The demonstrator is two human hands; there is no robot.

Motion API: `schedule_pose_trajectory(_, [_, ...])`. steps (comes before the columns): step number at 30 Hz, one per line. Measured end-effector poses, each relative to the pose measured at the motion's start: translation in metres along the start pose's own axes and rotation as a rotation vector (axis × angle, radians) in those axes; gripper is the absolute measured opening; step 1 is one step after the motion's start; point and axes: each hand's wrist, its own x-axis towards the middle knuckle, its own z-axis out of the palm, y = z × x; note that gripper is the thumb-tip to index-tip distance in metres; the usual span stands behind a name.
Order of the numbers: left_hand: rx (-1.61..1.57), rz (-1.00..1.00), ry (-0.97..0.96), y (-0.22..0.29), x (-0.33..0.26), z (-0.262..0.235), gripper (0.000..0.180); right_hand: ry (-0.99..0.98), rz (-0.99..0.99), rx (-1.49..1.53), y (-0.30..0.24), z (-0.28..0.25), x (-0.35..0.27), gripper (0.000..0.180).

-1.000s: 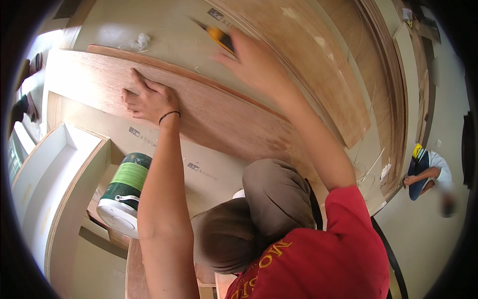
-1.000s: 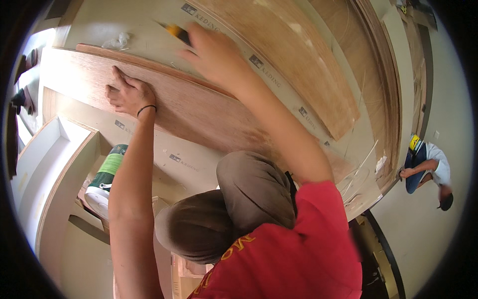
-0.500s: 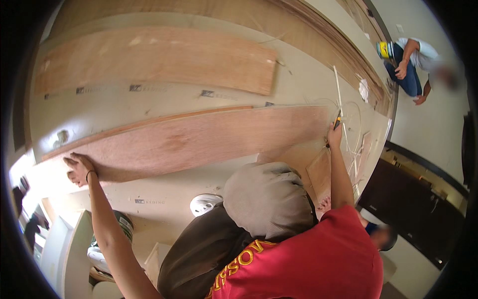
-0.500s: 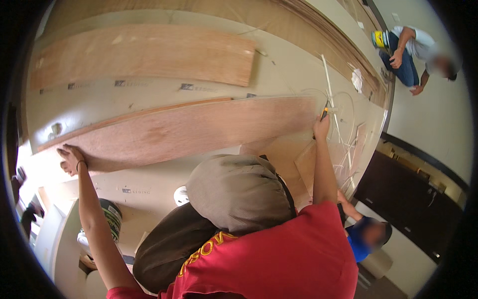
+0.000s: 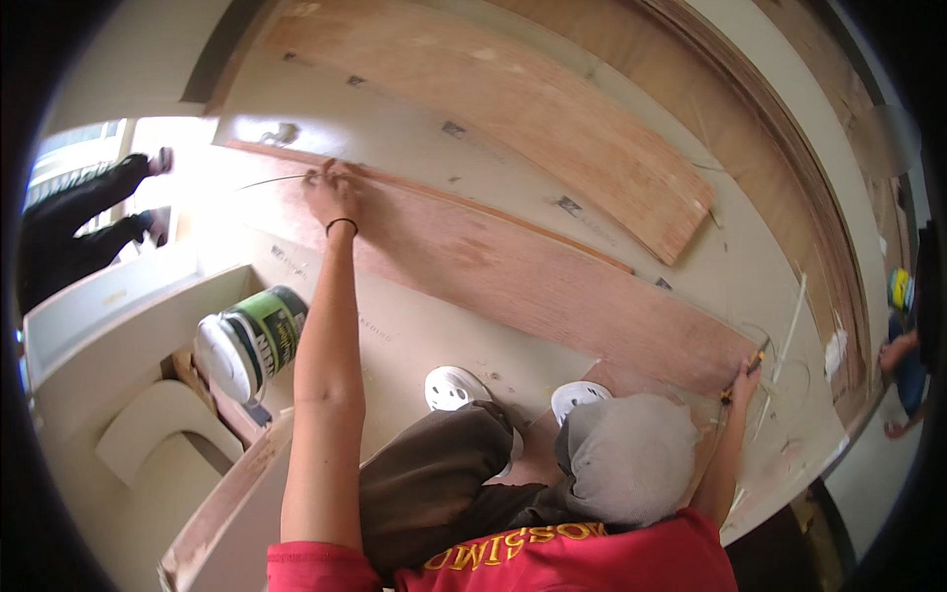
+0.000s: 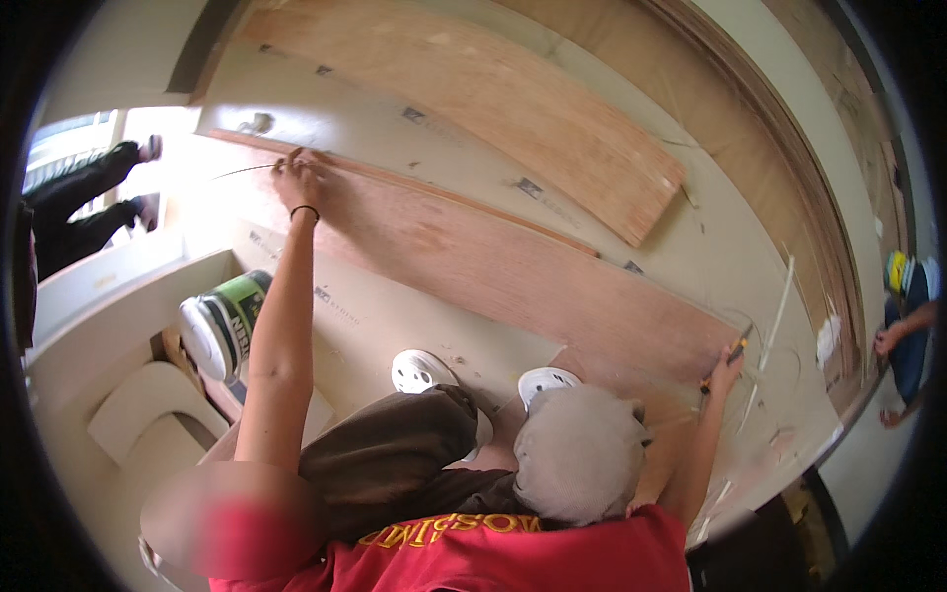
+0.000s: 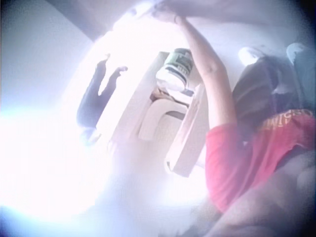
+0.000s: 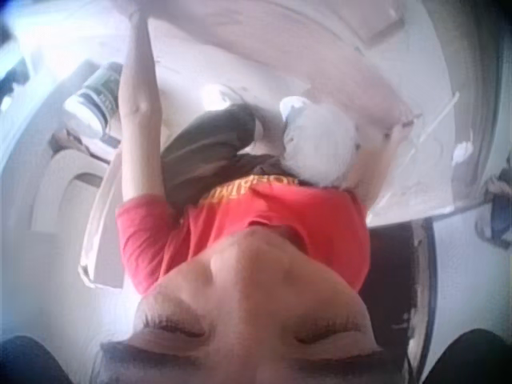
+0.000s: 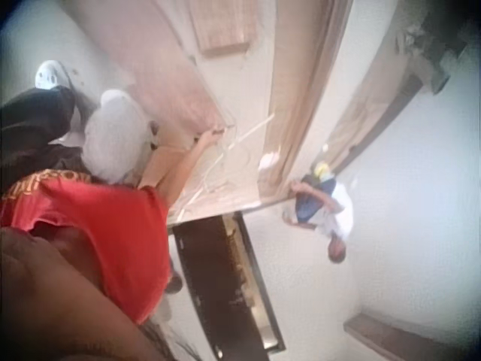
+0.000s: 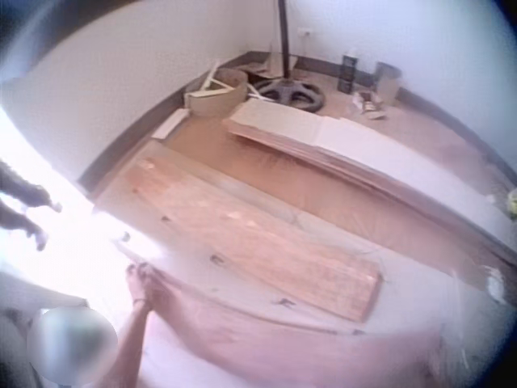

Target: The person positions a long wooden plank on the floor and uses a utility knife to score along its length. They repeatedly run the blade along the plank to deepen the cut line.

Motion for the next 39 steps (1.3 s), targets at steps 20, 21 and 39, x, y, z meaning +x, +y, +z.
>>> schedule_pose_trajectory(20, [-0.428,-0.368,-0.045,-0.029,0.06,-0.041,0.028,-0.315,0.047,0.173,-0.043,0.013,-0.022,0.058])
schedule_pose_trajectory(21, [-0.421,-0.346,-0.044,-0.029,0.063,-0.046,0.025,-0.319,0.041,0.16,-0.058,0.016,-0.031,0.057])
schedule_pose_trajectory(39, [-0.737,-0.414,-0.093,-0.026,0.089,-0.084,0.026,-0.476,0.045,0.198,-0.102,0.059,-0.1,0.047])
